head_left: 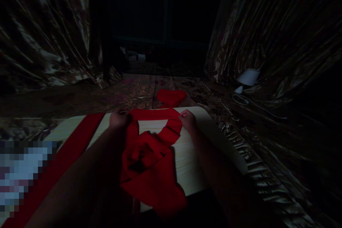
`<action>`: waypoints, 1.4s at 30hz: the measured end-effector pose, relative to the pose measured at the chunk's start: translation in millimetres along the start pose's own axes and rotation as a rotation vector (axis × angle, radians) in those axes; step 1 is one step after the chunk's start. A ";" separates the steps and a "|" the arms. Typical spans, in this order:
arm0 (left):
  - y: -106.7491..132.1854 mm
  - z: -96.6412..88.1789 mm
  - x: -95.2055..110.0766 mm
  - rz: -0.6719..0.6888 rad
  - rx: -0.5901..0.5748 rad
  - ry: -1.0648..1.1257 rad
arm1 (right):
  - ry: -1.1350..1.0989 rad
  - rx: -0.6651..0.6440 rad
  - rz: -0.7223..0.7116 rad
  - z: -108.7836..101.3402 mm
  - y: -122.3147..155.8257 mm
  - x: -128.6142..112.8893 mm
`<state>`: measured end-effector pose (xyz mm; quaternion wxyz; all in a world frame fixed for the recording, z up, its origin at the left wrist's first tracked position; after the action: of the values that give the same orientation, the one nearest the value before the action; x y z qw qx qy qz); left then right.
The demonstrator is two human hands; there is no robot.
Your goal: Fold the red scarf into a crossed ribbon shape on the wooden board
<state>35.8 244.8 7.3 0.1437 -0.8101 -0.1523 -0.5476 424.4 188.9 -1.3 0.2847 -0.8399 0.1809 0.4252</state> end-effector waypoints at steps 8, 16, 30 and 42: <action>35.0 -44.3 18.3 0.135 0.092 -0.277 | -0.206 -0.051 0.098 -10.2 4.0 -5.9; 103.1 -92.4 -1.4 0.099 -0.092 -0.513 | -0.155 -0.017 -0.211 -37.7 73.0 -100.3; 248.8 -103.9 9.4 0.497 -0.342 -0.728 | 0.500 -0.649 -0.714 -44.1 256.9 -166.5; 254.7 -87.4 18.5 0.428 -0.284 -0.886 | 0.454 -0.645 -0.644 -66.7 237.9 -147.6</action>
<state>71.6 -20.9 39.1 0.0627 -0.9890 0.0465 -0.1252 250.7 -27.9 74.0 0.0813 -0.9694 -0.1704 0.1568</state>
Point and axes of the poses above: each hand's wrist, its own y-axis away from the middle knuckle, its own z-axis out of the palm, x = y × z, the point moved 7 cm from there along -y, towards the middle knuckle, and after that the axes turned 10 degrees about x, right-handed, at the moved point
